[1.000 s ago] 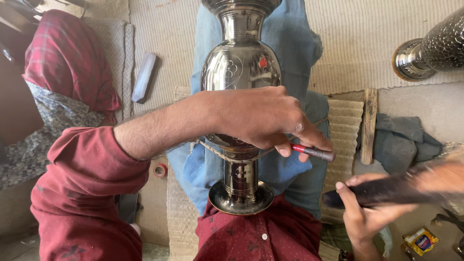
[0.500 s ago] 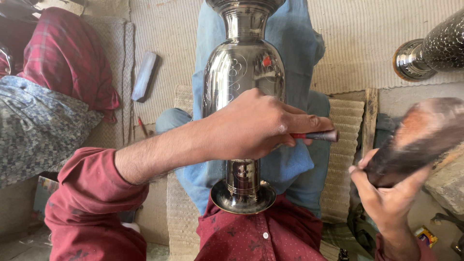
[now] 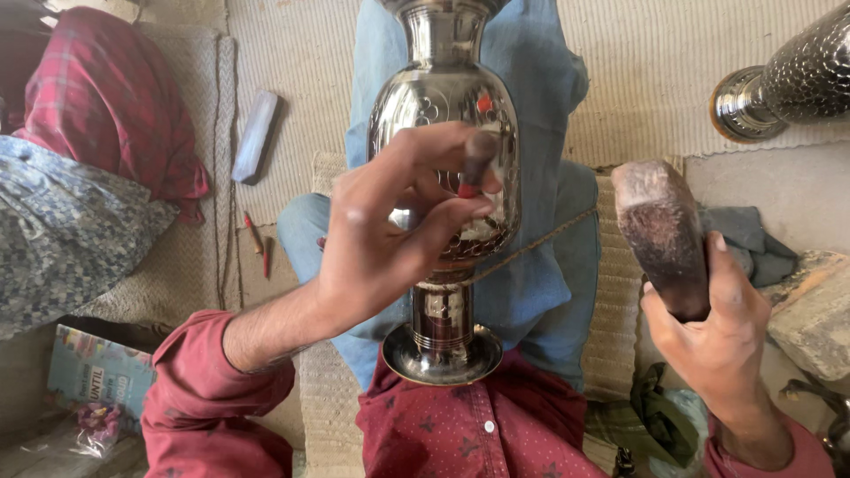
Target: The person sits on the floor with a brass vase held between their legs and engraves decorative floral patterns into its surface. They hold a chisel against the metal with one hand and repeatedly strike it with a wooden mallet held in the other hand, repositioning the chisel to work on different spots of the pattern.
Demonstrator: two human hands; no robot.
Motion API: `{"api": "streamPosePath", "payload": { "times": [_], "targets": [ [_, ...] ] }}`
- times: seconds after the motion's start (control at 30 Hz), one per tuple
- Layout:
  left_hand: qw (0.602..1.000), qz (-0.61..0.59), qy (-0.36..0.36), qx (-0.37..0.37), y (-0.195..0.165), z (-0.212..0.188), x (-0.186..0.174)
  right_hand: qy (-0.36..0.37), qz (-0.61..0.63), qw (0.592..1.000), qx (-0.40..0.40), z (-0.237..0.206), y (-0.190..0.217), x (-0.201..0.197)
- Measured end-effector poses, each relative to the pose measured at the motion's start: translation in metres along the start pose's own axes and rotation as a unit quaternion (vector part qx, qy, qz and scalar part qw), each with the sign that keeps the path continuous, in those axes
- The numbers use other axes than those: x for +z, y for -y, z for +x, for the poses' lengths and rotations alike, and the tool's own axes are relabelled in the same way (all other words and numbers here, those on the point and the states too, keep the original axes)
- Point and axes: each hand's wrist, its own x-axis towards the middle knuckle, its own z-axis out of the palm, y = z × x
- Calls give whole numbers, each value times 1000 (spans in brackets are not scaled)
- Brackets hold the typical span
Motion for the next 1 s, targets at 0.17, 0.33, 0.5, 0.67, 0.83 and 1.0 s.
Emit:
{"api": "streamPosePath", "payload": {
  "times": [0.17,0.33,0.5,0.67,0.83,1.0],
  "targets": [
    [999,-30,11,-31,0,-16,-3,-4,-8,1000,19,-5,1,4],
    [997,44,35,51,5,-15,2,-14,-3,1000,10,-8,3,6],
    [972,147,85,161,13,-8,2,-15,-39,999,-12,-7,8,2],
    [958,187,137,167,19,1,0,-17,-3,1000,9,-1,16,-12],
    [952,171,146,209,18,9,-2,-54,149,983,89,12,25,-30],
    [951,179,153,199,18,6,-1,6,-28,999,24,32,34,-47]
  ]
}}
